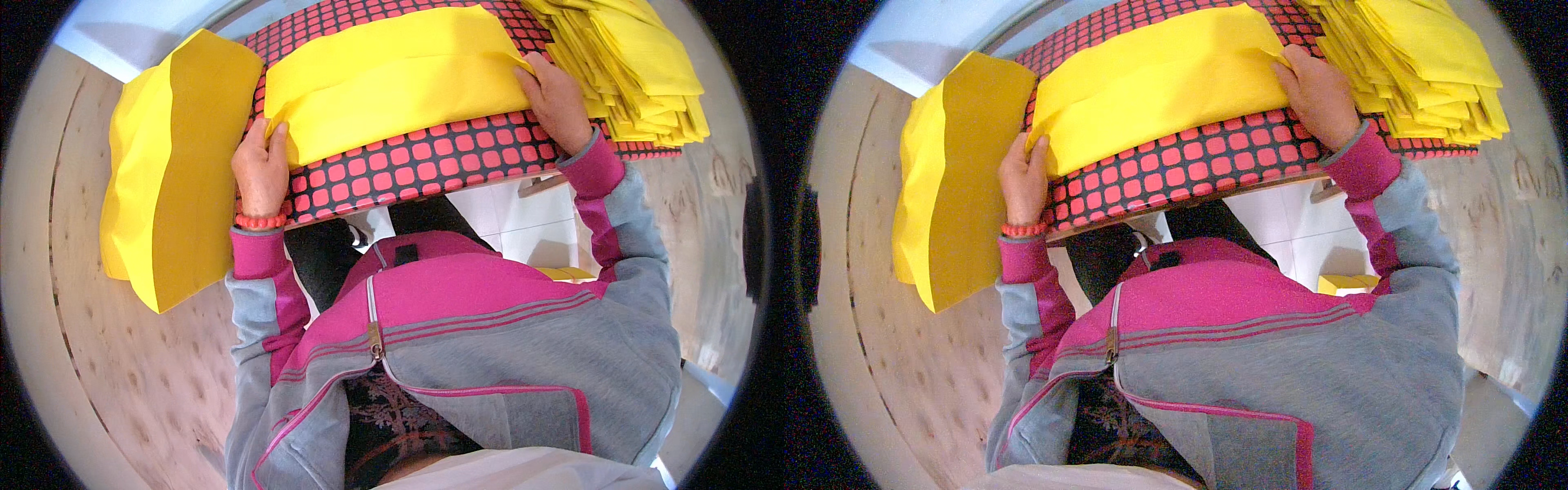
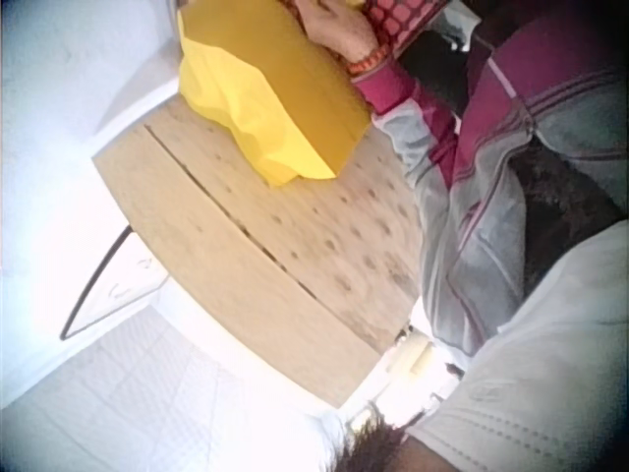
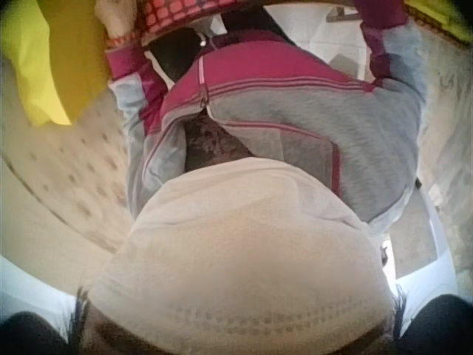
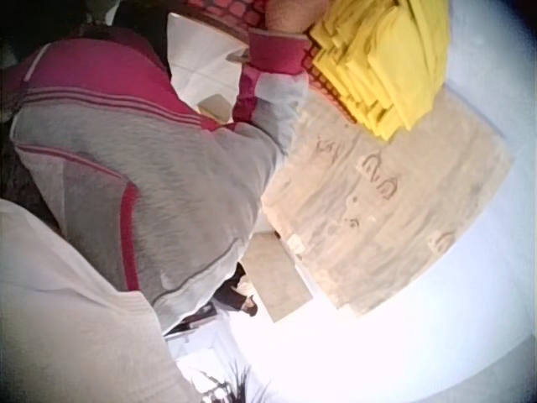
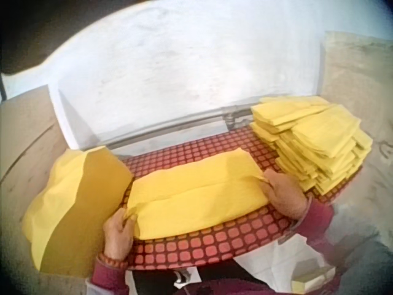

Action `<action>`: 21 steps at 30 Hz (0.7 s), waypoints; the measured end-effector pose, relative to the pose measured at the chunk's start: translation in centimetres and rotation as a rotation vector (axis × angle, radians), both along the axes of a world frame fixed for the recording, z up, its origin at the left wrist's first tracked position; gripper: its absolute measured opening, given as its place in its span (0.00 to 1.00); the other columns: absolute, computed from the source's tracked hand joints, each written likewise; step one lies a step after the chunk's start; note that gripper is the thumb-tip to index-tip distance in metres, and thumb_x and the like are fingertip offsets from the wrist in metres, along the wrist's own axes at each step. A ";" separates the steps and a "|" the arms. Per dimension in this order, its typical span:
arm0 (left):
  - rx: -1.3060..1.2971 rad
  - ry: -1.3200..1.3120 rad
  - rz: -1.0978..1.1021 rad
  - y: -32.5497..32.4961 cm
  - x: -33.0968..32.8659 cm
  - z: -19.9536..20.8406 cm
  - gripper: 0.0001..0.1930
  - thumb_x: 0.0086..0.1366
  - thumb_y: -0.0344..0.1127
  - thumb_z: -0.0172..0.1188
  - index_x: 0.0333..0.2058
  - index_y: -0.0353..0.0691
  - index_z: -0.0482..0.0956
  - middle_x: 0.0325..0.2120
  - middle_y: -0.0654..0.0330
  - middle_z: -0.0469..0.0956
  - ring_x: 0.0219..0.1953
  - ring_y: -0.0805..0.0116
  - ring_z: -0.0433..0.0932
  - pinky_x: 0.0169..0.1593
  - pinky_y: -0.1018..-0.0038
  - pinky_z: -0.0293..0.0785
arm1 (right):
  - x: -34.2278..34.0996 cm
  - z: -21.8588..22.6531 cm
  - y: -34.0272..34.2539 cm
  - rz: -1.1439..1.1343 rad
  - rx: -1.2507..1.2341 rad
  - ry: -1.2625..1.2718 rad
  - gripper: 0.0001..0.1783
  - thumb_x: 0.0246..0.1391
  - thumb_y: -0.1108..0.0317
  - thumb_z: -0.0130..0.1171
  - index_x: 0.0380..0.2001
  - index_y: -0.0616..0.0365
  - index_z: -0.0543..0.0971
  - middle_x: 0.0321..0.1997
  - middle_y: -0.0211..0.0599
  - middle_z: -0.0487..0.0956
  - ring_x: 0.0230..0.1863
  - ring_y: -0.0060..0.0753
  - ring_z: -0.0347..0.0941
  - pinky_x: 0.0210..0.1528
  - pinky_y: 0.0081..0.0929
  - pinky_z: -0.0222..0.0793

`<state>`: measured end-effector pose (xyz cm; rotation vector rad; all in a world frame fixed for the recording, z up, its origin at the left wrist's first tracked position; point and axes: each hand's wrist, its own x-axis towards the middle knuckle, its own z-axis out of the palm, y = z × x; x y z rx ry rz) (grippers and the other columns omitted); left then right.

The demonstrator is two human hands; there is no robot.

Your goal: The person folds yellow paper sheets on a patterned table, aligning edges and pressing creases. The folded sheets are stacked on the table as the task continues.

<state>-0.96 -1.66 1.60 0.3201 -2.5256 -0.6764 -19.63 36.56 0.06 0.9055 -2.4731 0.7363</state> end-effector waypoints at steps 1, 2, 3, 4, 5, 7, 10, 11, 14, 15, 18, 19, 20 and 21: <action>-0.063 0.015 0.017 0.3 0.1 -0.1 0.09 0.68 0.34 0.57 0.36 0.33 0.77 0.27 0.41 0.77 0.31 0.46 0.80 0.34 0.60 0.73 | 0.0 -0.1 -0.2 -0.019 -0.002 0.014 0.12 0.64 0.57 0.53 0.37 0.55 0.72 0.26 0.52 0.78 0.30 0.61 0.76 0.30 0.52 0.68; -0.113 0.037 0.019 0.5 0.1 -0.2 0.09 0.68 0.34 0.57 0.36 0.33 0.77 0.27 0.41 0.78 0.31 0.44 0.79 0.34 0.59 0.73 | 0.1 -0.2 -0.2 -0.020 -0.015 0.018 0.12 0.64 0.57 0.54 0.37 0.55 0.72 0.26 0.53 0.78 0.30 0.61 0.76 0.30 0.53 0.68; -0.172 0.059 0.015 0.7 0.1 -0.3 0.09 0.68 0.34 0.57 0.36 0.33 0.77 0.28 0.40 0.78 0.32 0.41 0.78 0.34 0.57 0.73 | 0.2 -0.3 -0.4 -0.023 -0.028 0.022 0.12 0.64 0.57 0.54 0.36 0.55 0.72 0.26 0.53 0.78 0.30 0.61 0.76 0.30 0.53 0.68; -0.242 0.090 -0.006 0.9 0.0 -0.4 0.09 0.68 0.34 0.57 0.36 0.34 0.77 0.28 0.40 0.79 0.32 0.38 0.78 0.35 0.56 0.73 | 0.2 -0.3 -0.3 -0.028 -0.047 0.032 0.12 0.64 0.58 0.54 0.36 0.55 0.72 0.26 0.53 0.78 0.30 0.61 0.76 0.30 0.53 0.68; -0.263 0.049 0.051 0.9 0.3 -0.3 0.08 0.67 0.34 0.57 0.37 0.34 0.77 0.29 0.41 0.79 0.33 0.40 0.79 0.35 0.54 0.74 | 0.4 -0.4 -0.5 -0.056 -0.014 0.026 0.13 0.63 0.58 0.55 0.41 0.55 0.74 0.27 0.52 0.79 0.31 0.59 0.77 0.31 0.52 0.70; -0.309 0.021 0.065 1.0 0.0 -0.3 0.08 0.67 0.34 0.57 0.36 0.34 0.77 0.29 0.42 0.79 0.32 0.40 0.79 0.35 0.54 0.74 | 0.4 -0.4 -0.6 -0.079 -0.026 0.051 0.15 0.62 0.58 0.56 0.46 0.54 0.74 0.29 0.52 0.80 0.32 0.58 0.78 0.32 0.50 0.72; -0.368 -0.034 0.108 1.3 -0.2 -0.3 0.08 0.67 0.35 0.57 0.35 0.36 0.75 0.29 0.43 0.78 0.32 0.40 0.78 0.34 0.53 0.73 | 0.6 -0.1 -0.7 -0.093 -0.032 0.062 0.22 0.60 0.57 0.59 0.54 0.54 0.74 0.31 0.50 0.82 0.33 0.57 0.79 0.34 0.48 0.74; -0.382 -0.035 0.122 1.4 -0.2 -0.3 0.08 0.67 0.36 0.57 0.35 0.36 0.75 0.29 0.43 0.78 0.32 0.40 0.78 0.34 0.53 0.73 | 0.7 0.0 -0.6 -0.091 -0.038 0.056 0.22 0.59 0.58 0.59 0.54 0.54 0.74 0.31 0.50 0.82 0.33 0.57 0.79 0.34 0.48 0.74; -0.402 -0.104 0.175 1.2 0.2 -0.1 0.10 0.67 0.39 0.57 0.37 0.37 0.74 0.29 0.43 0.79 0.32 0.40 0.79 0.34 0.52 0.73 | 1.3 0.4 -0.9 -0.070 -0.077 0.075 0.23 0.57 0.58 0.62 0.54 0.54 0.74 0.32 0.50 0.82 0.35 0.56 0.79 0.35 0.48 0.74; -0.406 -0.118 0.186 1.2 0.3 0.0 0.10 0.67 0.39 0.57 0.37 0.37 0.74 0.29 0.43 0.79 0.32 0.40 0.79 0.34 0.52 0.74 | 1.4 0.5 -0.8 -0.061 -0.089 0.084 0.24 0.56 0.58 0.62 0.54 0.54 0.74 0.33 0.50 0.82 0.35 0.56 0.79 0.36 0.47 0.74; -0.396 -0.112 0.193 1.1 0.5 0.0 0.12 0.68 0.40 0.57 0.43 0.38 0.75 0.33 0.43 0.81 0.36 0.40 0.80 0.37 0.52 0.75 | 1.9 0.7 -0.8 -0.119 -0.062 -0.063 0.25 0.56 0.63 0.64 0.56 0.55 0.73 0.37 0.48 0.79 0.37 0.51 0.76 0.39 0.40 0.72; -0.390 -0.116 0.201 1.0 0.6 0.0 0.13 0.68 0.40 0.57 0.44 0.38 0.75 0.34 0.43 0.81 0.36 0.40 0.80 0.37 0.52 0.76 | 1.9 0.8 -0.9 -0.122 -0.064 -0.043 0.25 0.55 0.63 0.65 0.56 0.55 0.73 0.36 0.47 0.78 0.36 0.50 0.76 0.38 0.40 0.72; -0.404 -0.100 0.196 1.0 0.6 0.0 0.13 0.68 0.40 0.57 0.45 0.39 0.75 0.34 0.43 0.82 0.37 0.40 0.81 0.38 0.52 0.76 | 2.0 0.8 -1.0 -0.119 -0.067 -0.024 0.26 0.55 0.63 0.65 0.56 0.55 0.73 0.35 0.47 0.78 0.35 0.49 0.75 0.38 0.39 0.71; -0.377 -0.134 0.201 0.9 0.7 0.1 0.14 0.68 0.40 0.57 0.48 0.39 0.74 0.36 0.43 0.82 0.38 0.40 0.81 0.40 0.52 0.76 | 2.0 0.9 -1.1 -0.114 -0.070 -0.006 0.26 0.55 0.62 0.66 0.56 0.54 0.73 0.34 0.46 0.78 0.35 0.48 0.75 0.37 0.39 0.71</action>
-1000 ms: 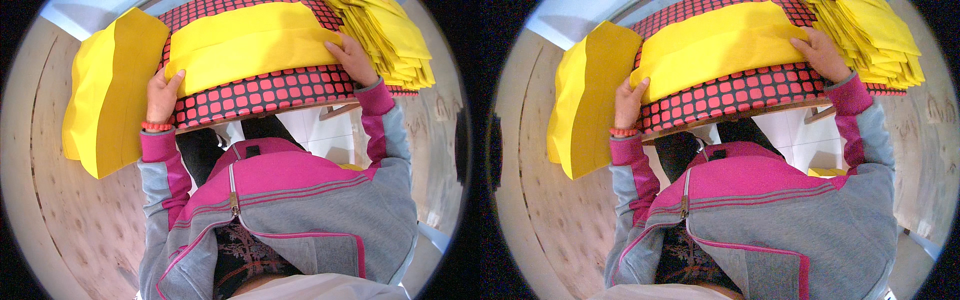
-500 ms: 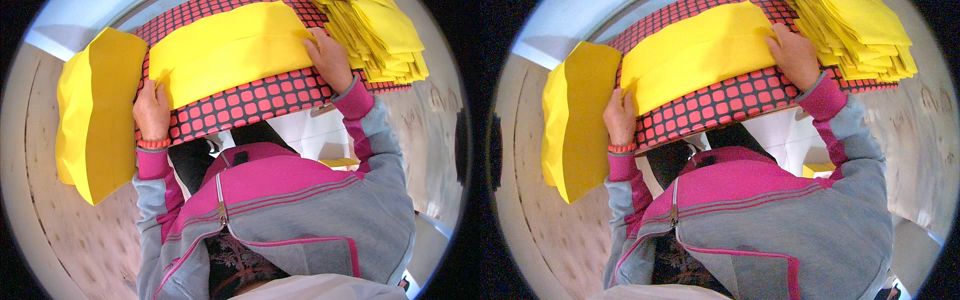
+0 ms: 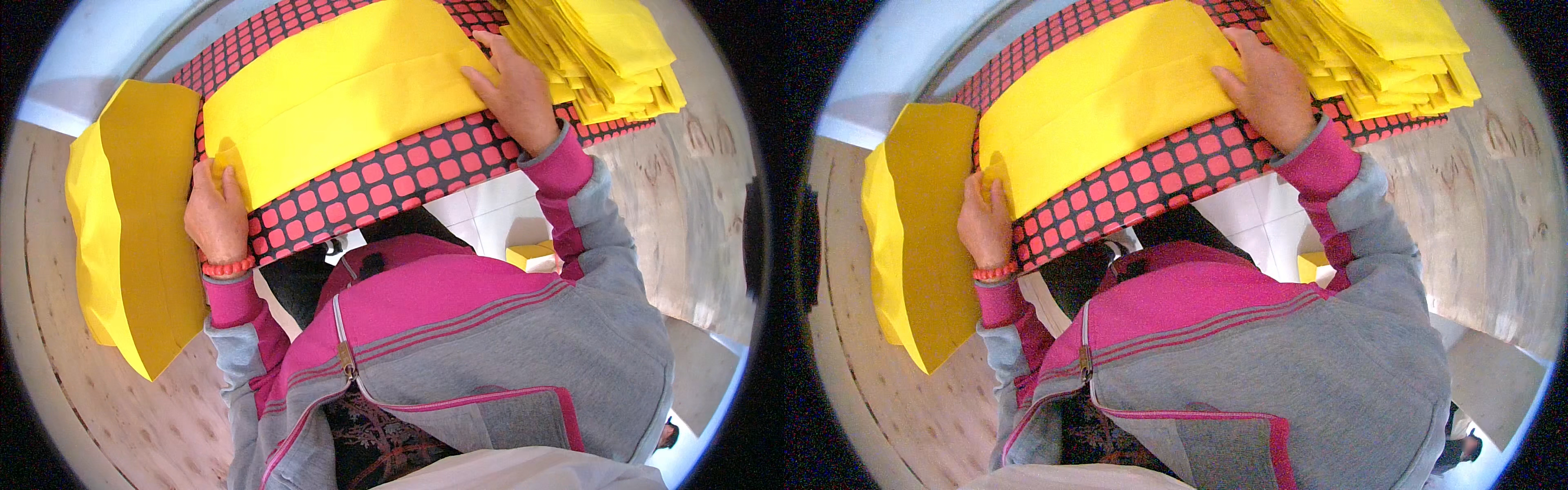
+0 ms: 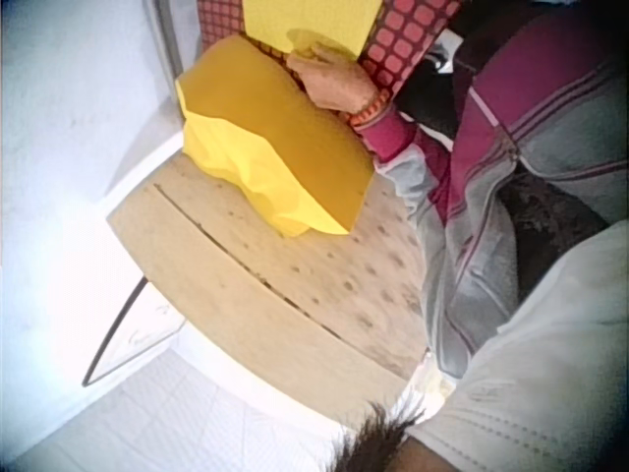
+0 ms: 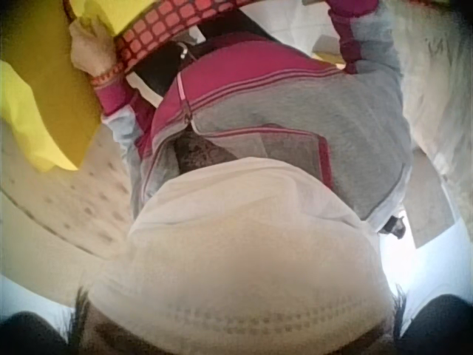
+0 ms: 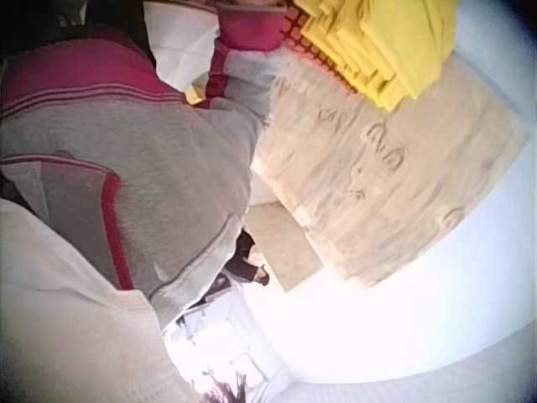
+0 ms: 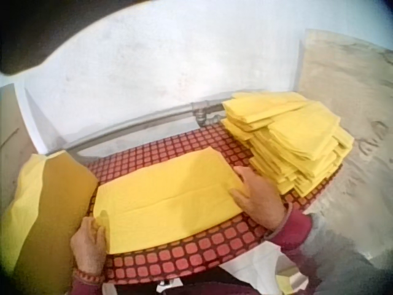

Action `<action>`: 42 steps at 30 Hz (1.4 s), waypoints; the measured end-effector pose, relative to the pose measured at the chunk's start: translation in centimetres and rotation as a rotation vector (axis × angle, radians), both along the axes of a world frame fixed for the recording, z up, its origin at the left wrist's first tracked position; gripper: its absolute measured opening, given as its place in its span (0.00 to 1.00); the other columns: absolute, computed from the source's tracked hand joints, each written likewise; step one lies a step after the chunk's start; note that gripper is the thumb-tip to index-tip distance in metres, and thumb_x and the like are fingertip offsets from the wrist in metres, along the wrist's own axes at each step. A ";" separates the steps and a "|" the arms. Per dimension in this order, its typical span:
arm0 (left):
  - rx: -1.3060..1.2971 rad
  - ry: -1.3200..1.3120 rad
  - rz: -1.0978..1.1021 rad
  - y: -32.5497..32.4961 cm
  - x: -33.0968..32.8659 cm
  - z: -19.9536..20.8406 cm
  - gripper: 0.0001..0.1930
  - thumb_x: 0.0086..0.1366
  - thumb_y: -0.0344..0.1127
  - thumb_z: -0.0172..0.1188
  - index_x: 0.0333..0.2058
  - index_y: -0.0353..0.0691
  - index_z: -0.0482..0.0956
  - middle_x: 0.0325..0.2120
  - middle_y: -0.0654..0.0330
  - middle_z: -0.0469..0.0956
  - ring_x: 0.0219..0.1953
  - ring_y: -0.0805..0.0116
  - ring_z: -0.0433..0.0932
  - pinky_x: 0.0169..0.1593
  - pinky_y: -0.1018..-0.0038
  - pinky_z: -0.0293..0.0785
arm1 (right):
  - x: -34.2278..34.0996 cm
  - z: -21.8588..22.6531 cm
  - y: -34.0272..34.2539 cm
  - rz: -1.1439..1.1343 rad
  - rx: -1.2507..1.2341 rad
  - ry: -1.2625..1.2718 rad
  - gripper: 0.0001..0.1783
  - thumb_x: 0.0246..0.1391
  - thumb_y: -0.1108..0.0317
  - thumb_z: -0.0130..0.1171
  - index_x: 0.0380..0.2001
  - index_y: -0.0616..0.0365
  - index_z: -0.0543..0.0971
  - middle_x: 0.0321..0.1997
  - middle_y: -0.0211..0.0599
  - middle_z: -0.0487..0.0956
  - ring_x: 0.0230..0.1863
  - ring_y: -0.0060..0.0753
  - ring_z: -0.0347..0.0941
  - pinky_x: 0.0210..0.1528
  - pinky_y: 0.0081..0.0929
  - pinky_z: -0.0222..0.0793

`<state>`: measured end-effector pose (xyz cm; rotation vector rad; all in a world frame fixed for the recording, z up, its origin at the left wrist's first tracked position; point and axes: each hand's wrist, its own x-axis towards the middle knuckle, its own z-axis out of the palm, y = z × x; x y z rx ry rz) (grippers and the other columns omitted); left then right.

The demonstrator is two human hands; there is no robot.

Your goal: The person folds yellow paper sheets on a patterned table, aligning edges and pressing creases. The folded sheets are stacked on the table as the task continues.

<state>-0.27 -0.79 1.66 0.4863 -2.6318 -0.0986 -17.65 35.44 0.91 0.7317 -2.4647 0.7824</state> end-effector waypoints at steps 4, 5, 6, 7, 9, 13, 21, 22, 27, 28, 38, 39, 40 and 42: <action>0.014 0.050 -0.016 -0.1 0.3 -0.1 0.17 0.68 0.39 0.57 0.52 0.40 0.74 0.38 0.43 0.82 0.38 0.40 0.81 0.40 0.53 0.77 | 0.2 0.2 0.0 -0.063 0.042 -0.008 0.27 0.55 0.60 0.66 0.57 0.53 0.73 0.32 0.46 0.77 0.34 0.47 0.75 0.36 0.38 0.71; 0.026 0.045 -0.009 -0.2 0.3 -0.2 0.17 0.68 0.39 0.57 0.53 0.40 0.74 0.39 0.43 0.82 0.38 0.41 0.81 0.40 0.54 0.77 | 0.3 0.3 -0.1 -0.069 0.059 0.001 0.27 0.55 0.58 0.65 0.57 0.53 0.73 0.34 0.47 0.79 0.35 0.49 0.76 0.37 0.41 0.72; 0.024 0.059 -0.013 -0.2 0.2 -0.3 0.18 0.68 0.39 0.57 0.54 0.41 0.73 0.39 0.43 0.82 0.38 0.41 0.81 0.40 0.54 0.77 | 0.2 0.4 0.1 -0.084 0.083 -0.009 0.27 0.55 0.57 0.65 0.56 0.53 0.73 0.37 0.47 0.81 0.36 0.52 0.78 0.37 0.43 0.73; 0.050 0.044 -0.004 -0.3 0.2 -0.4 0.19 0.68 0.39 0.57 0.55 0.41 0.73 0.39 0.44 0.82 0.38 0.41 0.81 0.39 0.54 0.77 | 0.2 0.4 0.1 -0.098 0.107 -0.019 0.27 0.56 0.55 0.64 0.56 0.52 0.73 0.39 0.47 0.83 0.38 0.54 0.80 0.38 0.45 0.75; 0.048 0.057 -0.013 -0.3 0.2 -0.5 0.20 0.67 0.39 0.57 0.56 0.41 0.73 0.39 0.44 0.82 0.38 0.41 0.81 0.39 0.53 0.78 | 0.0 0.3 0.3 -0.105 0.128 -0.061 0.26 0.57 0.55 0.63 0.55 0.54 0.73 0.42 0.48 0.82 0.40 0.54 0.80 0.40 0.45 0.75; -0.002 0.030 0.066 -0.2 0.1 -0.2 0.19 0.65 0.39 0.59 0.55 0.44 0.74 0.39 0.46 0.82 0.36 0.42 0.82 0.36 0.51 0.77 | -0.4 0.0 0.2 -0.033 0.118 0.023 0.26 0.58 0.56 0.62 0.56 0.55 0.74 0.45 0.47 0.81 0.44 0.52 0.79 0.43 0.42 0.74; -0.304 -0.016 0.047 3.6 -1.0 0.3 0.21 0.62 0.36 0.61 0.54 0.43 0.76 0.52 0.52 0.78 0.52 0.54 0.78 0.59 0.50 0.68 | -1.6 0.0 1.6 -0.104 0.166 -0.102 0.26 0.58 0.55 0.63 0.56 0.53 0.75 0.37 0.44 0.80 0.32 0.44 0.76 0.35 0.38 0.72; -0.278 0.000 -0.006 4.4 -1.1 0.6 0.21 0.61 0.35 0.61 0.54 0.42 0.76 0.58 0.53 0.73 0.59 0.56 0.73 0.66 0.44 0.56 | -1.6 -0.1 1.6 -0.104 0.161 -0.142 0.25 0.58 0.55 0.63 0.56 0.52 0.75 0.33 0.42 0.79 0.29 0.42 0.74 0.33 0.38 0.71; -0.126 0.102 -0.460 10.4 -3.4 0.6 0.24 0.63 0.43 0.60 0.56 0.41 0.74 0.62 0.47 0.67 0.67 0.52 0.63 0.67 0.41 0.52 | -1.8 -0.1 1.4 -0.072 0.162 -0.076 0.24 0.59 0.56 0.62 0.56 0.53 0.75 0.35 0.41 0.79 0.29 0.40 0.73 0.33 0.36 0.70; -0.082 0.006 -0.509 10.8 -4.0 0.4 0.26 0.64 0.47 0.60 0.58 0.41 0.72 0.62 0.46 0.66 0.68 0.50 0.62 0.67 0.41 0.52 | -1.9 -0.1 1.5 -0.107 0.186 -0.129 0.24 0.59 0.57 0.62 0.56 0.53 0.75 0.36 0.41 0.79 0.29 0.40 0.73 0.34 0.36 0.71; 0.004 -0.127 -0.454 10.7 -4.8 -2.0 0.38 0.67 0.61 0.53 0.67 0.42 0.62 0.68 0.41 0.57 0.71 0.44 0.55 0.66 0.37 0.50 | -3.6 -1.1 2.4 0.091 0.140 -0.024 0.21 0.63 0.61 0.57 0.57 0.55 0.73 0.48 0.49 0.80 0.45 0.53 0.79 0.45 0.41 0.74; 0.001 -0.140 -0.442 10.6 -4.7 -1.9 0.38 0.67 0.61 0.52 0.68 0.42 0.61 0.68 0.41 0.56 0.71 0.43 0.54 0.66 0.37 0.50 | -3.7 -1.2 2.3 0.074 0.146 -0.030 0.21 0.63 0.61 0.57 0.57 0.55 0.73 0.48 0.50 0.80 0.45 0.54 0.79 0.45 0.42 0.74; 0.002 -0.152 -0.436 10.6 -4.7 -1.8 0.38 0.67 0.60 0.52 0.68 0.42 0.60 0.68 0.41 0.56 0.71 0.43 0.54 0.66 0.37 0.50 | -3.6 -1.2 2.3 0.045 0.165 -0.018 0.21 0.63 0.61 0.57 0.56 0.55 0.73 0.47 0.50 0.80 0.45 0.55 0.78 0.44 0.43 0.74; 0.008 -0.161 -0.433 10.5 -4.6 -1.5 0.38 0.67 0.58 0.53 0.69 0.44 0.58 0.69 0.41 0.54 0.71 0.41 0.53 0.66 0.36 0.49 | -3.6 -1.3 2.3 0.029 0.169 -0.023 0.21 0.62 0.60 0.57 0.56 0.55 0.74 0.47 0.51 0.80 0.44 0.57 0.78 0.44 0.44 0.73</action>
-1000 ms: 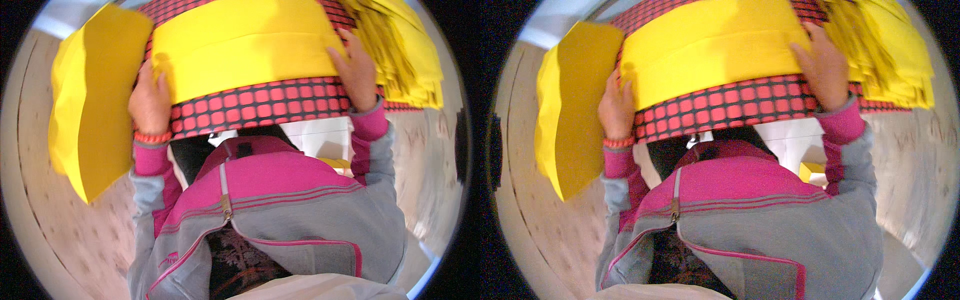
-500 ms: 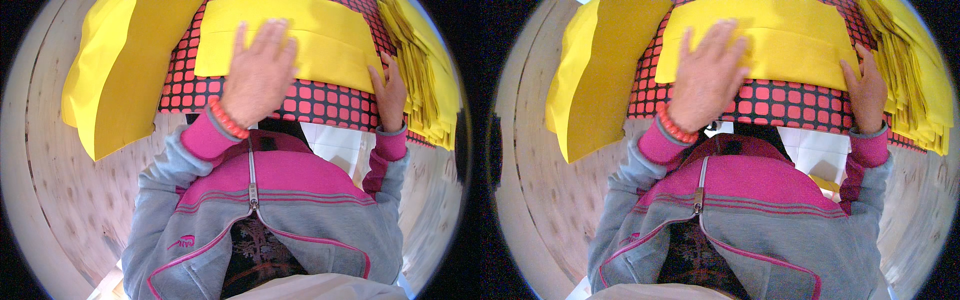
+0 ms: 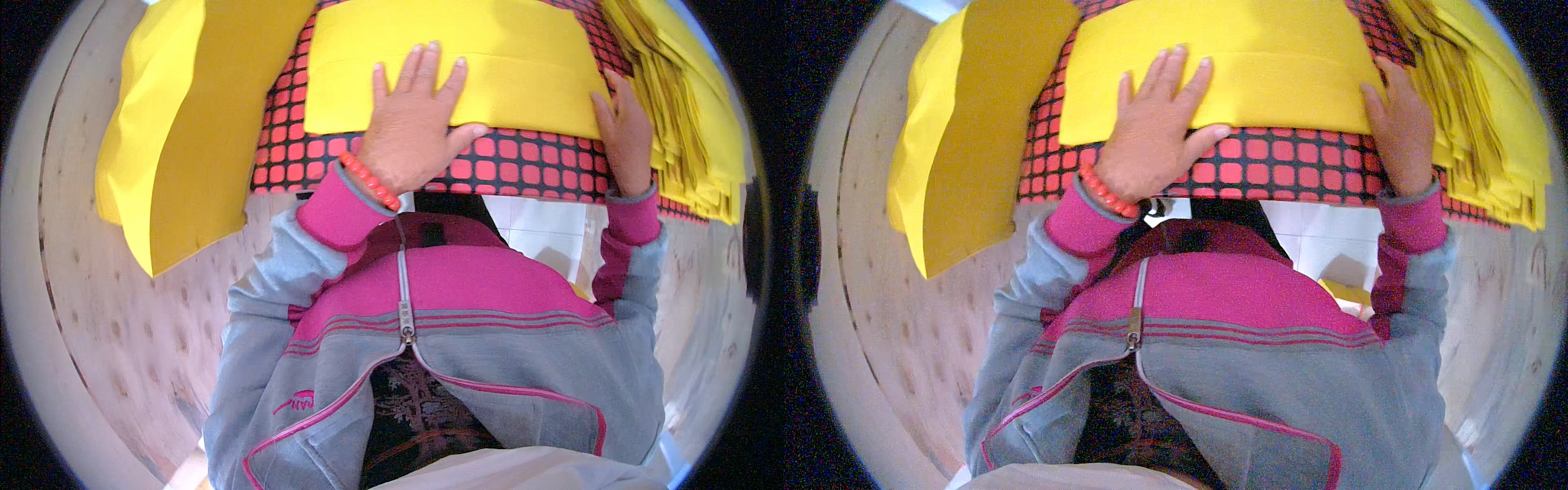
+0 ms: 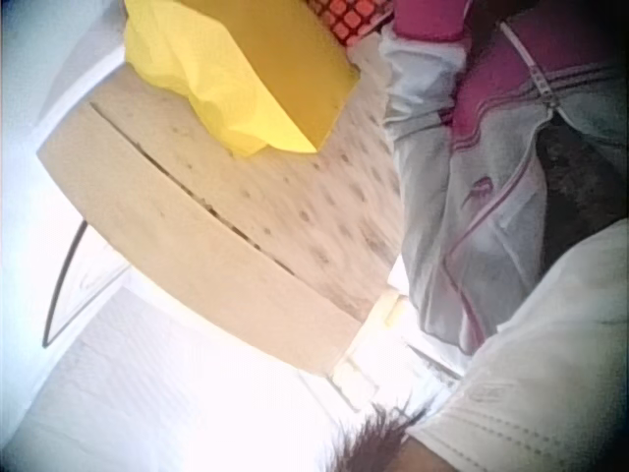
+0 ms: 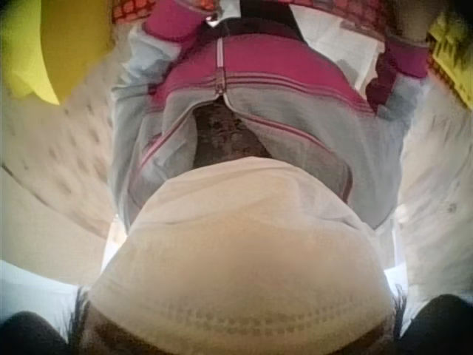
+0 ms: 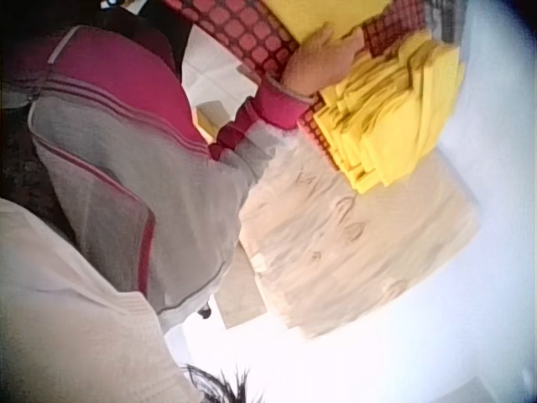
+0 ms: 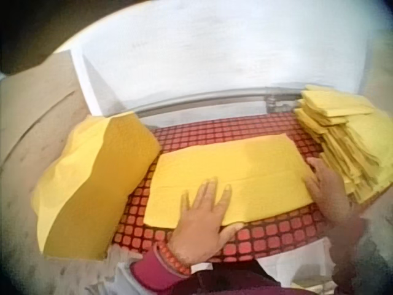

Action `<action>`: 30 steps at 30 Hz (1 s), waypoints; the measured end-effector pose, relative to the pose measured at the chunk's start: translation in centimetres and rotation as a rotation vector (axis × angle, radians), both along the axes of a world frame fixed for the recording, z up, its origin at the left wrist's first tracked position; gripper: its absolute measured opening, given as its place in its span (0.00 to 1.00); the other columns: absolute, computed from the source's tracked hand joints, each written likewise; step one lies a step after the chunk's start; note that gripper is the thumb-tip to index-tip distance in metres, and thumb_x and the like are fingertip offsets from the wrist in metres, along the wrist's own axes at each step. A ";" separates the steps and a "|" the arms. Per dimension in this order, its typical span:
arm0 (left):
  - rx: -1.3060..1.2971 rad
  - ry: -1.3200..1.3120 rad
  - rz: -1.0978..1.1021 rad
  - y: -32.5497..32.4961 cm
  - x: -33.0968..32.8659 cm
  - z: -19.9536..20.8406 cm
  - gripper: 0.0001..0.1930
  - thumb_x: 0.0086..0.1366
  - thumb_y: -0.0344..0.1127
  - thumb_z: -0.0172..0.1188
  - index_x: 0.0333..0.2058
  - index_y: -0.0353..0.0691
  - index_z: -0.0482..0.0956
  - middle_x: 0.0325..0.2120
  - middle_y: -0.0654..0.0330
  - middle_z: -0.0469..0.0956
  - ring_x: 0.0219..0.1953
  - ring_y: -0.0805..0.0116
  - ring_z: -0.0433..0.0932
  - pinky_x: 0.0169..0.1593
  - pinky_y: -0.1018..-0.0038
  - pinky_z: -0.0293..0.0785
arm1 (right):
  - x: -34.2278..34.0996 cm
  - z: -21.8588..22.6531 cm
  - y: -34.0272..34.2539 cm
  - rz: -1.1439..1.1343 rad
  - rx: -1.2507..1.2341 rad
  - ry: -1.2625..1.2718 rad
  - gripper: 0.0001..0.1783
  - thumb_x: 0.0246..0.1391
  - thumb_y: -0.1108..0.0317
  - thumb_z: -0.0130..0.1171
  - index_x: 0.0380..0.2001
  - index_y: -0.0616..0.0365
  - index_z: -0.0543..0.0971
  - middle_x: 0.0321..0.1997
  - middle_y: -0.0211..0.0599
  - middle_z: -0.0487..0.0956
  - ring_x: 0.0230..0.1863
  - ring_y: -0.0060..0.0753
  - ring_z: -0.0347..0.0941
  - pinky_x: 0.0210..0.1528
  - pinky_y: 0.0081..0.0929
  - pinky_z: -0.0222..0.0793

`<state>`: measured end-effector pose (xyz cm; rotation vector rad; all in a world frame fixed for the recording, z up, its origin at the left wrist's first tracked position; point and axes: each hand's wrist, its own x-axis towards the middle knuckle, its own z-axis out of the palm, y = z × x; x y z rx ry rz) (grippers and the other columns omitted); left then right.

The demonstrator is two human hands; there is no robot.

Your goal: The person folds yellow paper sheets on a patterned table, aligning edges and pressing creases. The folded sheets are stacked on the table as the task continues.

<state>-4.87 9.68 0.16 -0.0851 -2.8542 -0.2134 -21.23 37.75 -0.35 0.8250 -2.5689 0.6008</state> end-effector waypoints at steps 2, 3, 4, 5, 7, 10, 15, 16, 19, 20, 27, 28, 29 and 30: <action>0.004 -0.011 -0.040 0.4 -0.3 0.1 0.37 0.68 0.57 0.53 0.70 0.47 0.58 0.69 0.41 0.53 0.71 0.41 0.52 0.67 0.36 0.49 | 0.0 0.0 0.0 -0.028 -0.042 0.018 0.20 0.62 0.59 0.58 0.54 0.55 0.74 0.45 0.51 0.80 0.43 0.58 0.78 0.42 0.46 0.73; 0.000 0.010 -0.065 0.3 -0.1 0.2 0.36 0.68 0.56 0.54 0.70 0.48 0.58 0.69 0.41 0.52 0.71 0.41 0.52 0.67 0.37 0.48 | -0.1 0.0 0.1 -0.017 -0.027 0.041 0.20 0.62 0.59 0.58 0.54 0.55 0.74 0.44 0.51 0.81 0.43 0.58 0.78 0.41 0.47 0.73; -0.019 -0.020 -0.072 0.2 0.0 0.4 0.34 0.69 0.55 0.53 0.70 0.51 0.58 0.70 0.41 0.51 0.72 0.41 0.51 0.67 0.37 0.48 | -0.1 0.0 0.1 -0.023 -0.012 0.058 0.20 0.61 0.59 0.58 0.54 0.55 0.74 0.43 0.51 0.81 0.42 0.58 0.78 0.41 0.47 0.73; -0.025 -0.030 -0.089 0.0 0.3 0.5 0.34 0.69 0.54 0.53 0.70 0.52 0.59 0.70 0.42 0.51 0.72 0.41 0.51 0.67 0.37 0.48 | -0.1 0.0 0.0 -0.016 0.013 0.082 0.20 0.61 0.58 0.58 0.53 0.55 0.74 0.42 0.51 0.81 0.42 0.57 0.78 0.40 0.47 0.73; -0.082 -0.055 -0.096 -0.1 0.5 0.5 0.33 0.69 0.54 0.52 0.70 0.52 0.59 0.70 0.42 0.51 0.72 0.41 0.51 0.67 0.37 0.47 | 0.1 0.0 -0.1 -0.094 0.025 0.027 0.19 0.60 0.58 0.59 0.51 0.54 0.75 0.40 0.49 0.82 0.39 0.57 0.79 0.38 0.48 0.73; -0.065 -0.041 -0.129 -0.3 0.5 0.4 0.33 0.68 0.56 0.53 0.68 0.52 0.62 0.70 0.43 0.52 0.72 0.42 0.51 0.67 0.34 0.45 | 0.5 -0.3 -0.3 -0.101 0.002 0.120 0.17 0.59 0.58 0.59 0.48 0.54 0.75 0.39 0.46 0.82 0.38 0.54 0.79 0.37 0.45 0.75; -0.064 -0.037 -0.126 -0.2 0.5 0.2 0.37 0.67 0.60 0.54 0.69 0.51 0.61 0.71 0.44 0.51 0.73 0.44 0.49 0.68 0.34 0.43 | 1.6 0.7 -0.7 -0.188 0.051 0.199 0.18 0.61 0.60 0.59 0.51 0.53 0.77 0.41 0.43 0.81 0.40 0.48 0.79 0.40 0.39 0.74; -0.065 -0.039 -0.122 -0.2 0.6 0.2 0.37 0.66 0.61 0.53 0.69 0.50 0.61 0.71 0.44 0.52 0.73 0.44 0.49 0.68 0.34 0.43 | 2.0 1.3 -1.0 -0.212 0.062 0.214 0.18 0.60 0.61 0.59 0.52 0.54 0.77 0.44 0.43 0.81 0.42 0.48 0.79 0.43 0.38 0.74; -0.075 -0.040 -0.105 -0.2 0.7 0.1 0.38 0.66 0.62 0.53 0.69 0.50 0.61 0.71 0.44 0.52 0.73 0.45 0.49 0.67 0.34 0.43 | 4.3 2.6 -2.9 -0.059 -0.042 0.363 0.19 0.58 0.62 0.60 0.51 0.56 0.77 0.50 0.44 0.80 0.48 0.48 0.78 0.48 0.40 0.74; -0.080 -0.042 -0.102 -0.2 0.7 0.1 0.38 0.66 0.62 0.53 0.69 0.50 0.60 0.71 0.44 0.52 0.73 0.45 0.49 0.67 0.34 0.44 | 5.6 2.8 -3.8 0.022 -0.106 0.431 0.19 0.57 0.62 0.60 0.50 0.57 0.78 0.51 0.45 0.80 0.49 0.48 0.78 0.50 0.42 0.74; -0.136 -0.094 -0.102 -0.7 0.5 -0.3 0.37 0.65 0.59 0.54 0.68 0.48 0.63 0.71 0.44 0.52 0.73 0.45 0.49 0.67 0.33 0.44 | 13.0 -0.1 -11.7 0.431 -0.186 0.041 0.35 0.53 0.47 0.62 0.54 0.65 0.73 0.60 0.54 0.73 0.65 0.53 0.67 0.66 0.49 0.60; -0.130 -0.082 -0.113 -0.7 0.4 -0.4 0.35 0.66 0.59 0.54 0.66 0.47 0.65 0.71 0.44 0.52 0.73 0.45 0.50 0.67 0.33 0.44 | 13.1 -0.3 -11.9 0.417 -0.179 0.043 0.36 0.53 0.46 0.62 0.54 0.65 0.72 0.61 0.55 0.72 0.65 0.53 0.67 0.67 0.49 0.59; -0.121 -0.060 -0.122 -0.7 0.4 -0.4 0.35 0.66 0.59 0.54 0.67 0.47 0.65 0.71 0.44 0.52 0.73 0.45 0.50 0.67 0.33 0.44 | 13.0 -0.4 -11.6 0.404 -0.173 0.044 0.36 0.53 0.45 0.62 0.54 0.65 0.72 0.61 0.55 0.72 0.66 0.53 0.66 0.67 0.49 0.58; -0.115 -0.059 -0.122 -0.7 0.4 -0.3 0.36 0.66 0.59 0.54 0.67 0.47 0.64 0.71 0.44 0.52 0.73 0.45 0.50 0.67 0.33 0.44 | 12.8 -0.4 -11.4 0.398 -0.168 0.057 0.37 0.53 0.44 0.61 0.55 0.66 0.72 0.62 0.56 0.71 0.66 0.53 0.65 0.68 0.50 0.57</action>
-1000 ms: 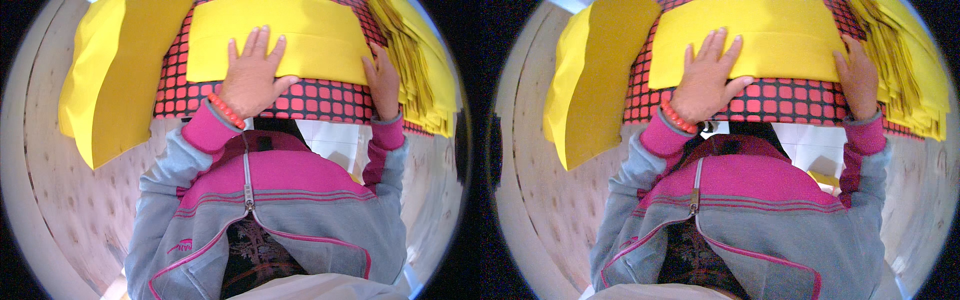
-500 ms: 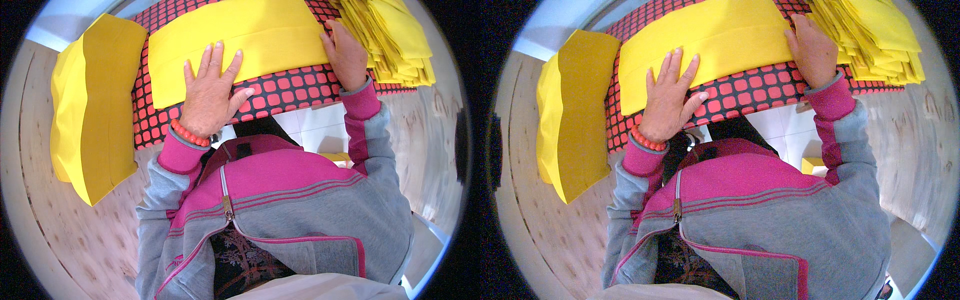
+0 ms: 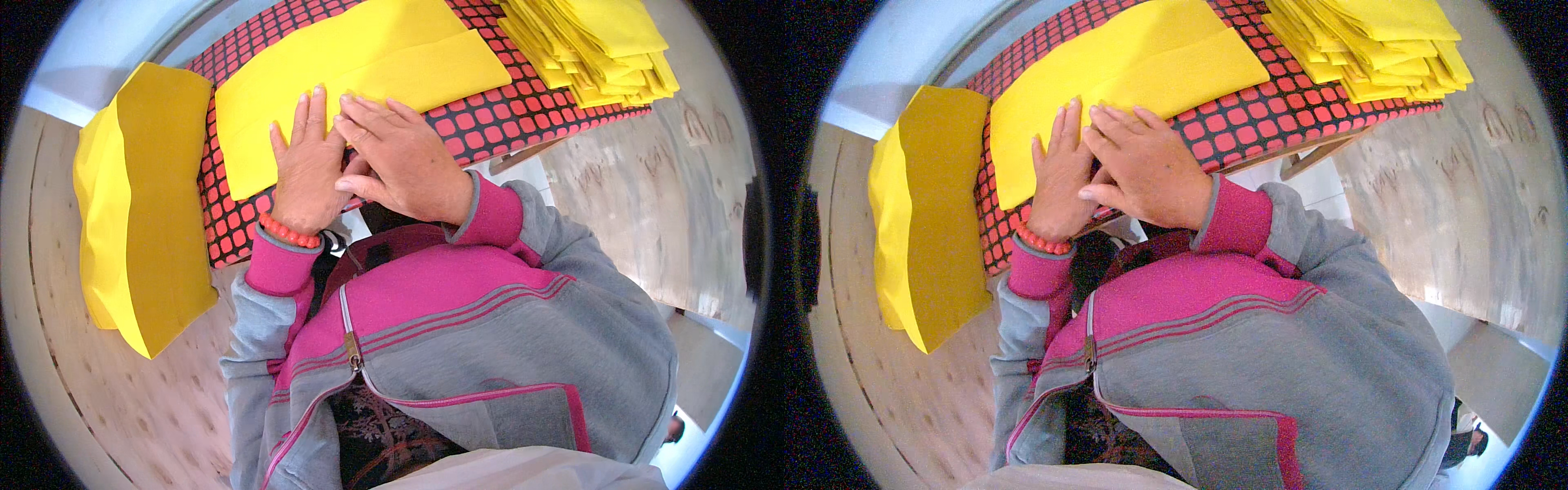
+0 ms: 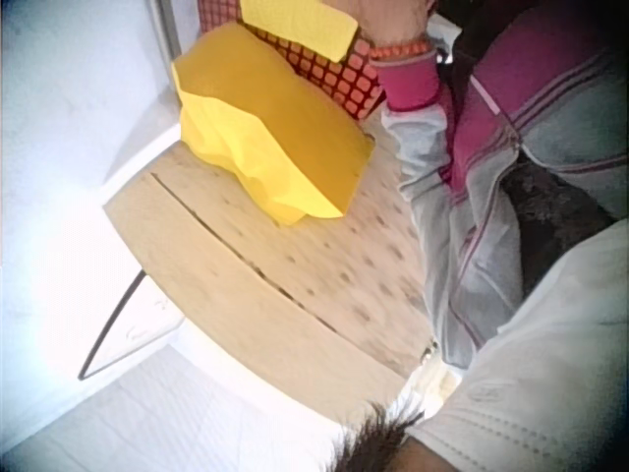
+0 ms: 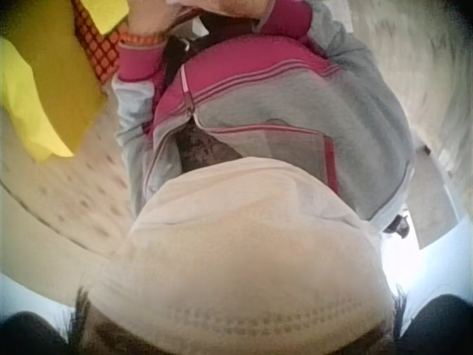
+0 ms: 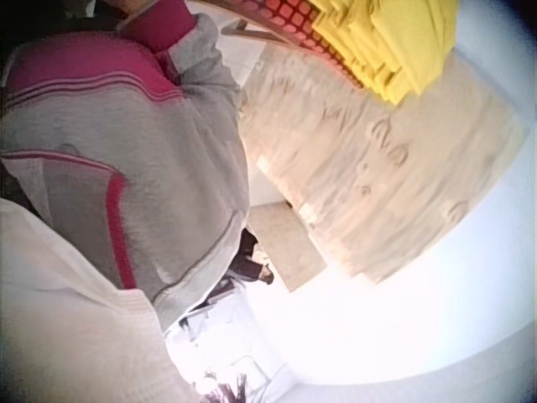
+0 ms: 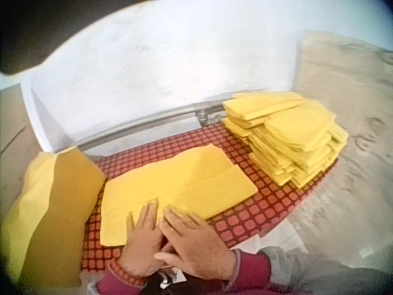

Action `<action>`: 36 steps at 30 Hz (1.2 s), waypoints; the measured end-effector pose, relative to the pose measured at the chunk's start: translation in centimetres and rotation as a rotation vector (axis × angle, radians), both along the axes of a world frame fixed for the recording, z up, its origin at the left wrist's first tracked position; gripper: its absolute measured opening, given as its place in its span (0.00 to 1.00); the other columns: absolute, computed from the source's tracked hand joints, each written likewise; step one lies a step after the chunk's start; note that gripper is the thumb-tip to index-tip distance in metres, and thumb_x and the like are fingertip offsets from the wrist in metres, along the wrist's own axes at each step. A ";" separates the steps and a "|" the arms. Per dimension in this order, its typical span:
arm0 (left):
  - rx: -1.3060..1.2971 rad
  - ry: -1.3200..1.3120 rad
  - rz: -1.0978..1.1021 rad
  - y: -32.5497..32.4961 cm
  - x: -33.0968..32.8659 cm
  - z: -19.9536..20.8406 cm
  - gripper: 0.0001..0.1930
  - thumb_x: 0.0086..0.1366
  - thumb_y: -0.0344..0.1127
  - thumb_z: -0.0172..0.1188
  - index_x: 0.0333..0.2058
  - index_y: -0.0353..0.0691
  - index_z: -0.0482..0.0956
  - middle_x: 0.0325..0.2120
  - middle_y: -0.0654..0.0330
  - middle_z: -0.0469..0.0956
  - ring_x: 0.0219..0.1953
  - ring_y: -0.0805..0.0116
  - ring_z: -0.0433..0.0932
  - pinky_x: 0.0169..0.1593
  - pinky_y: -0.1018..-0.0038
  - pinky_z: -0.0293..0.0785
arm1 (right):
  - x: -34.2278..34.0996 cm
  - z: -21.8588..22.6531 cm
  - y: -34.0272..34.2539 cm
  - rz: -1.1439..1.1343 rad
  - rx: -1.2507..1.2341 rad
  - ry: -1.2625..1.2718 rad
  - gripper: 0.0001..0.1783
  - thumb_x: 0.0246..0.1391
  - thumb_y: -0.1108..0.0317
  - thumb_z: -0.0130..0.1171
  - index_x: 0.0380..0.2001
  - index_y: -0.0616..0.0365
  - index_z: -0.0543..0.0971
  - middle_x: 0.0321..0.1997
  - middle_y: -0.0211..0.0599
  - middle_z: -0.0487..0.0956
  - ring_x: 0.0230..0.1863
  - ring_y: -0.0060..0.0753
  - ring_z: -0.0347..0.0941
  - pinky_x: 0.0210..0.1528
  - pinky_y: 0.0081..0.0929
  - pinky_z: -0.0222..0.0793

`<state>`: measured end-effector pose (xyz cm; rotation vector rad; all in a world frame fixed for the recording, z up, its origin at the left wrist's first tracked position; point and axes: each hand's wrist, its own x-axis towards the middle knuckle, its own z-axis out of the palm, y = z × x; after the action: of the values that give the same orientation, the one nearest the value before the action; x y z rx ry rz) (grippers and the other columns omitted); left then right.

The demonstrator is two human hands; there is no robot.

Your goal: The person folds yellow paper sheets on a patterned table, aligning edges and pressing creases. The folded sheets are stacked on the table as the task continues.

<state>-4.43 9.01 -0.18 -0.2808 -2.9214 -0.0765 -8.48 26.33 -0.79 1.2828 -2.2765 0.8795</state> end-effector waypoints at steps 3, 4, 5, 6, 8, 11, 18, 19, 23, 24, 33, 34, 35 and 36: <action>0.021 0.006 -0.002 0.2 0.0 0.1 0.37 0.66 0.60 0.54 0.68 0.48 0.62 0.71 0.44 0.52 0.73 0.45 0.50 0.67 0.33 0.45 | -0.5 0.1 1.7 -0.119 0.114 0.001 0.39 0.53 0.42 0.61 0.56 0.67 0.72 0.63 0.57 0.70 0.67 0.53 0.65 0.68 0.50 0.56; 0.031 0.030 -0.010 0.2 0.0 0.2 0.37 0.66 0.60 0.54 0.69 0.48 0.61 0.71 0.44 0.52 0.73 0.45 0.50 0.67 0.33 0.45 | -0.6 0.2 2.3 -0.141 0.160 -0.010 0.40 0.54 0.42 0.60 0.57 0.67 0.71 0.65 0.56 0.69 0.68 0.52 0.64 0.69 0.50 0.55; 0.027 0.009 0.002 0.2 0.1 0.3 0.38 0.66 0.60 0.54 0.69 0.49 0.61 0.71 0.44 0.52 0.73 0.45 0.50 0.67 0.33 0.45 | -0.7 0.2 3.0 -0.167 0.166 0.018 0.41 0.54 0.41 0.60 0.58 0.67 0.71 0.65 0.55 0.69 0.68 0.52 0.63 0.70 0.50 0.54; 0.026 0.006 0.004 0.3 0.1 0.3 0.38 0.66 0.60 0.54 0.69 0.49 0.60 0.71 0.44 0.52 0.73 0.45 0.50 0.67 0.33 0.44 | -0.8 0.2 3.9 -0.193 0.192 0.029 0.41 0.54 0.41 0.59 0.58 0.67 0.71 0.66 0.55 0.69 0.69 0.51 0.63 0.70 0.49 0.54; 0.021 0.004 0.006 0.3 0.1 0.5 0.38 0.66 0.60 0.54 0.70 0.49 0.60 0.71 0.44 0.52 0.73 0.45 0.50 0.67 0.34 0.45 | -1.3 0.0 5.7 -0.245 0.249 0.023 0.42 0.55 0.40 0.58 0.59 0.67 0.71 0.68 0.53 0.67 0.71 0.48 0.61 0.71 0.48 0.52; 0.014 0.003 0.000 0.3 0.1 0.5 0.38 0.66 0.60 0.54 0.69 0.49 0.60 0.71 0.44 0.52 0.73 0.45 0.51 0.67 0.34 0.45 | -2.2 -0.5 8.6 -0.320 0.270 0.058 0.42 0.56 0.40 0.57 0.61 0.66 0.70 0.69 0.52 0.67 0.71 0.47 0.60 0.71 0.47 0.51; 0.018 0.005 -0.001 0.2 0.1 0.6 0.37 0.67 0.60 0.54 0.69 0.49 0.61 0.70 0.42 0.53 0.72 0.44 0.51 0.67 0.34 0.46 | -3.4 -0.1 13.0 -0.575 0.313 0.044 0.40 0.58 0.41 0.56 0.60 0.65 0.72 0.70 0.51 0.66 0.70 0.47 0.62 0.71 0.48 0.49; 0.017 0.005 0.003 0.2 0.1 0.6 0.37 0.67 0.60 0.53 0.69 0.49 0.61 0.70 0.42 0.53 0.72 0.44 0.51 0.67 0.35 0.46 | -3.4 0.2 12.7 -0.649 0.339 -0.037 0.40 0.58 0.41 0.56 0.60 0.65 0.72 0.70 0.52 0.66 0.70 0.47 0.62 0.71 0.48 0.50; 0.018 0.047 -0.004 0.1 0.2 0.4 0.37 0.67 0.62 0.52 0.69 0.49 0.61 0.70 0.43 0.54 0.72 0.44 0.51 0.67 0.35 0.46 | -2.8 1.0 9.2 -0.436 0.168 0.153 0.33 0.57 0.45 0.58 0.56 0.61 0.75 0.66 0.52 0.70 0.68 0.51 0.63 0.69 0.51 0.53; 0.028 0.057 -0.006 0.1 0.2 0.3 0.37 0.67 0.63 0.52 0.69 0.49 0.62 0.70 0.43 0.54 0.72 0.44 0.51 0.67 0.35 0.46 | -2.4 0.8 7.8 -0.331 0.187 0.163 0.31 0.57 0.47 0.59 0.56 0.59 0.76 0.64 0.51 0.71 0.67 0.51 0.64 0.68 0.52 0.55; 0.135 0.128 -0.063 2.9 -0.7 0.4 0.39 0.65 0.62 0.55 0.68 0.46 0.62 0.67 0.40 0.58 0.70 0.43 0.57 0.67 0.39 0.48 | -3.4 0.1 6.4 -0.134 0.294 0.020 0.26 0.61 0.57 0.55 0.59 0.57 0.72 0.68 0.45 0.68 0.70 0.44 0.62 0.70 0.50 0.54; 0.168 0.181 -0.116 4.1 -1.0 0.3 0.39 0.65 0.62 0.54 0.67 0.45 0.62 0.66 0.40 0.60 0.69 0.43 0.58 0.67 0.39 0.49 | -3.4 0.1 6.4 -0.136 0.309 0.013 0.26 0.61 0.57 0.55 0.59 0.57 0.72 0.68 0.45 0.68 0.70 0.44 0.62 0.70 0.50 0.54; 0.220 0.196 -0.186 5.1 -1.4 0.2 0.40 0.65 0.63 0.54 0.67 0.41 0.63 0.66 0.40 0.60 0.69 0.44 0.59 0.67 0.40 0.49 | -3.5 0.1 6.4 -0.123 0.313 0.033 0.26 0.61 0.58 0.55 0.60 0.57 0.72 0.68 0.45 0.68 0.70 0.44 0.62 0.70 0.50 0.53; 0.252 0.140 -0.181 5.9 -1.7 0.0 0.41 0.64 0.64 0.53 0.66 0.38 0.63 0.66 0.40 0.61 0.69 0.45 0.59 0.68 0.40 0.49 | -3.5 0.1 6.3 -0.106 0.277 0.010 0.26 0.62 0.59 0.54 0.61 0.57 0.72 0.69 0.44 0.67 0.71 0.45 0.61 0.70 0.49 0.53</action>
<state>-6.10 14.92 -0.14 -0.4857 -2.7030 -0.4303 -11.98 32.67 -0.69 1.2573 -2.4985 0.5343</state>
